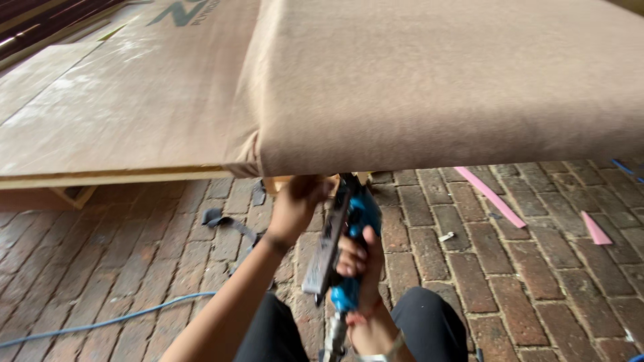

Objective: The person stretches brown fabric over a plywood panel with pink foam and staples it in place using a pneumatic nail gun. They pull the fabric taut around the edges and corners, press it flat, and staple along the sides while working on the brick floor of a workshop.

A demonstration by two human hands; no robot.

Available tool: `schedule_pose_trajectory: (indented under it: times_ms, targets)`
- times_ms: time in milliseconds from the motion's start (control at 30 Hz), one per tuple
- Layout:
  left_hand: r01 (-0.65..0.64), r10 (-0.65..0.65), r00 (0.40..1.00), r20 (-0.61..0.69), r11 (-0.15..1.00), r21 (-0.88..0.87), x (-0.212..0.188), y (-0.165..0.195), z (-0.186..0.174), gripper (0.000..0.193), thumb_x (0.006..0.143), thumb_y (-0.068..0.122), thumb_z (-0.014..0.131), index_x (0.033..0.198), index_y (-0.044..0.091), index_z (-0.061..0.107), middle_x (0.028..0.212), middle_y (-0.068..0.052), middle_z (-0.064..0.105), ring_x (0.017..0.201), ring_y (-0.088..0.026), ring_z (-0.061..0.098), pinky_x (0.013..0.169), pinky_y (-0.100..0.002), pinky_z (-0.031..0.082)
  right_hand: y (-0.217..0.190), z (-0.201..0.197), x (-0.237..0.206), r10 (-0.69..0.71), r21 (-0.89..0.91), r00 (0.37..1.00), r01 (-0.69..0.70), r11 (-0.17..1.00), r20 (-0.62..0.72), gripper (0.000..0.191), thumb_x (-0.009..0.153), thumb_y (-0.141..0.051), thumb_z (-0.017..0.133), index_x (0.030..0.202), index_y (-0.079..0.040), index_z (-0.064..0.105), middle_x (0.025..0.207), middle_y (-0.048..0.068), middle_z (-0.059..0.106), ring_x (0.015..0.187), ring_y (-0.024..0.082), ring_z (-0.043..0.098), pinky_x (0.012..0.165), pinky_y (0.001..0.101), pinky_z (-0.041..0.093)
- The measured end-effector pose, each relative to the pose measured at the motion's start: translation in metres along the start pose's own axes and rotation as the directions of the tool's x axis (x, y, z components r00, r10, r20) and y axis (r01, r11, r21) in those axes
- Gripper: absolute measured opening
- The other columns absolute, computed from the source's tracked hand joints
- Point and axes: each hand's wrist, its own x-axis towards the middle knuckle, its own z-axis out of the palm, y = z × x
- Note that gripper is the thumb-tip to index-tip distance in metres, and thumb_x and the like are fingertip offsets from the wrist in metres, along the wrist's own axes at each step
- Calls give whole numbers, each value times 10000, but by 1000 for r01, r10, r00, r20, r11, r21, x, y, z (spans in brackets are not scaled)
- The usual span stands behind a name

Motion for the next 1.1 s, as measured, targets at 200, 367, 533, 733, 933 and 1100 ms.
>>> schedule_pose_trajectory:
  times_ms: [200, 367, 533, 733, 933, 1100]
  targets:
    - [-683, 574, 674, 465, 244, 689, -23, 125, -44, 284, 949, 248, 726, 1210, 145, 682, 1297, -61, 702, 1223, -243, 669, 1118, -419, 492, -35, 24, -82, -232, -33, 973, 232, 972, 17, 511, 995, -339, 653, 1304, 54, 546, 644, -67, 479, 522, 16, 464, 553, 230, 485]
    - [-538, 86, 843, 531, 157, 828, 86, 153, -9, 681, 1057, 562, 329, 1560, 106, 382, 1616, -191, 336, 1501, -371, 285, 1222, -515, 198, -50, 35, -87, -275, -29, 955, 280, 960, 111, 518, 1016, -320, 650, 1342, 66, 536, 637, -70, 500, 540, 14, 500, 570, 217, 499]
    - [-717, 7, 697, 718, 61, 695, 87, 148, 56, 713, 1025, 579, 318, 1631, 219, 215, 1674, -140, 244, 1521, -384, 223, 1232, -499, 184, -66, 30, -87, -288, -39, 952, 293, 955, 101, 487, 1013, -323, 659, 1293, 66, 576, 642, -58, 506, 546, 35, 508, 576, 226, 507]
    - [-781, 52, 502, 863, -402, 478, 73, 128, 96, 734, 1005, 535, 439, 1628, 350, 97, 1689, -67, 85, 1518, -347, 206, 1214, -530, 228, -89, 25, -89, -310, -77, 942, 321, 944, 125, 340, 1042, -323, 649, 1006, 15, 643, 639, -70, 496, 542, 33, 503, 583, 229, 479]
    - [-662, 75, 354, 932, -683, 307, 51, 106, 123, 801, 967, 551, 536, 1656, 256, 253, 1725, -67, 123, 1565, -306, 209, 1247, -519, 242, -83, 36, -107, -253, -114, 945, 280, 953, 207, 361, 1077, -314, 618, 1225, 14, 635, 697, -70, 490, 589, 35, 490, 639, 237, 468]
    - [-667, 209, 741, 639, 108, 738, 53, 134, 73, 759, 909, 555, 620, 1592, 256, 477, 1590, -79, 471, 1439, -314, 477, 1141, -484, 462, -78, 43, -116, -257, -161, 953, 281, 946, 159, 440, 1052, -328, 635, 1326, 15, 602, 700, -63, 494, 581, 45, 478, 630, 256, 464]
